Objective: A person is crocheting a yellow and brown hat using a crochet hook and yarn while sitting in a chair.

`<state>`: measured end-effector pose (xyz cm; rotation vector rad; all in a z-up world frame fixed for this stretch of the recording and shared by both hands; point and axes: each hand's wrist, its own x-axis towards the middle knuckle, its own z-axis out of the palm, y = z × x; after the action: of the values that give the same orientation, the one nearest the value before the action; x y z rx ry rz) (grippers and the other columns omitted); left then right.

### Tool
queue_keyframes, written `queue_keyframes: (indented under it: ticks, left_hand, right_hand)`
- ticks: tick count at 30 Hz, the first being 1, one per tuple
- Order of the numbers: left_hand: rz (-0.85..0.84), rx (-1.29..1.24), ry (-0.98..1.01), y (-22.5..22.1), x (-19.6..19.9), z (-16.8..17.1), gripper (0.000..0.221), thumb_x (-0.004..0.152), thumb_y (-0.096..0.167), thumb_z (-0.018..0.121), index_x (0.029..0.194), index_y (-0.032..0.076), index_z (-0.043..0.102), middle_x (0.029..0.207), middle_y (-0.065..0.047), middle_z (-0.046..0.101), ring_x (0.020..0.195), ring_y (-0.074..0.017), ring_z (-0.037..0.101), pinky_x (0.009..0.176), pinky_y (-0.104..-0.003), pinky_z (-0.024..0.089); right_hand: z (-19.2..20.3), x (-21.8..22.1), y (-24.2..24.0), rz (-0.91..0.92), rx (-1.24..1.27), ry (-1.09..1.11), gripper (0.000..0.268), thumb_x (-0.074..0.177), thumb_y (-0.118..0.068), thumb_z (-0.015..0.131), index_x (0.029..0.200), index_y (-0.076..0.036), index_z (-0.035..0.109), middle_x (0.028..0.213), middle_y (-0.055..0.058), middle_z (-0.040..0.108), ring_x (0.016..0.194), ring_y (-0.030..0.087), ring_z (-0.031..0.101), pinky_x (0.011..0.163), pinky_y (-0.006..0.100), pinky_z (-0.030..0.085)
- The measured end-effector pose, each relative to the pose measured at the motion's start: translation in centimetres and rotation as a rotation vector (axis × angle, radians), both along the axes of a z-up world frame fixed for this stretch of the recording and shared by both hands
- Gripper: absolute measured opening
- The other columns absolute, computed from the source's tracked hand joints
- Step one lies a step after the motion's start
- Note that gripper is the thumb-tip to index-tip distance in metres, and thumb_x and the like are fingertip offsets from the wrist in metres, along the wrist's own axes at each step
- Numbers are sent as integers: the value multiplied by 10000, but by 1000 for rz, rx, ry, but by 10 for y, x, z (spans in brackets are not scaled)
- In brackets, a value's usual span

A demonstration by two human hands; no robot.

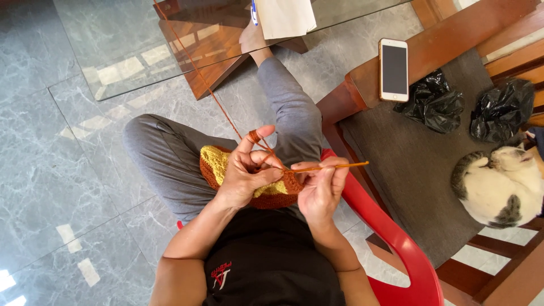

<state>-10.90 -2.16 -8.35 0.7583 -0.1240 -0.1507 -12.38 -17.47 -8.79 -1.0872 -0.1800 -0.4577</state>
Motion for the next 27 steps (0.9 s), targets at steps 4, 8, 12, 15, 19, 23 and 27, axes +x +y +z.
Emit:
queue_keyframes:
  ticks: [4, 8, 12, 15, 19, 23, 27]
  left_hand:
    - [-1, -12, 9, -5, -2, -1, 890, 758, -193, 771, 1528, -17, 362, 806, -183, 729, 692, -161, 721, 658, -268, 630]
    - [16, 13, -14, 2, 0, 6, 856, 755, -186, 776, 1501, -36, 384, 805, -175, 732, 725, -156, 727, 675, -258, 632]
    - [-8, 116, -92, 26, 6, 11, 542, 766, -155, 788, 1277, -70, 626, 830, -219, 753, 740, -194, 696, 692, -291, 607]
    - [-134, 140, -173, 59, 15, 24, 282, 792, -139, 769, 1061, -68, 723, 803, -249, 757, 628, -209, 697, 626, -264, 588]
    - [-445, 159, -176, 107, 18, 31, 477, 746, -143, 788, 1193, -89, 629, 824, -211, 762, 707, -190, 741, 644, -288, 600]
    - [-378, 663, -148, 167, 29, 51, 680, 732, -128, 762, 1349, 53, 537, 817, -138, 775, 704, -142, 728, 624, -243, 588]
    - [-270, 892, -219, 253, 42, 57, 453, 860, -60, 684, 1288, 69, 614, 929, -148, 806, 825, -194, 806, 688, -282, 687]
  right_hand:
    - [-2, -5, 2, -63, -48, -56, 161, 1109, -220, 412, 1039, -75, 420, 779, 311, 726, 618, 284, 720, 533, 236, 501]
    - [-4, -1, -18, 97, 5, 31, 159, 1048, -177, 556, 1019, -56, 457, 851, 380, 721, 464, 226, 630, 463, 227, 443]
    - [-9, -1, -32, 300, 161, 115, 141, 1075, -171, 506, 1033, -60, 430, 825, 383, 710, 344, 114, 482, 389, 141, 338]
    - [-5, -4, -38, 382, 191, 175, 114, 1071, -129, 490, 1014, -43, 441, 792, 387, 706, 301, 88, 452, 351, 123, 299]
    - [-5, -11, -54, 409, 183, 245, 113, 1052, -118, 528, 1021, -25, 472, 721, 394, 683, 265, 108, 436, 298, 130, 240]
    - [21, -18, -86, 288, 27, 293, 130, 1032, -166, 528, 1009, -44, 493, 602, 313, 648, 275, 96, 457, 283, 114, 177]
    - [74, -22, -92, 396, 45, 146, 44, 1039, -83, 559, 1036, -60, 597, 774, 65, 726, 564, 74, 680, 380, 141, 293]
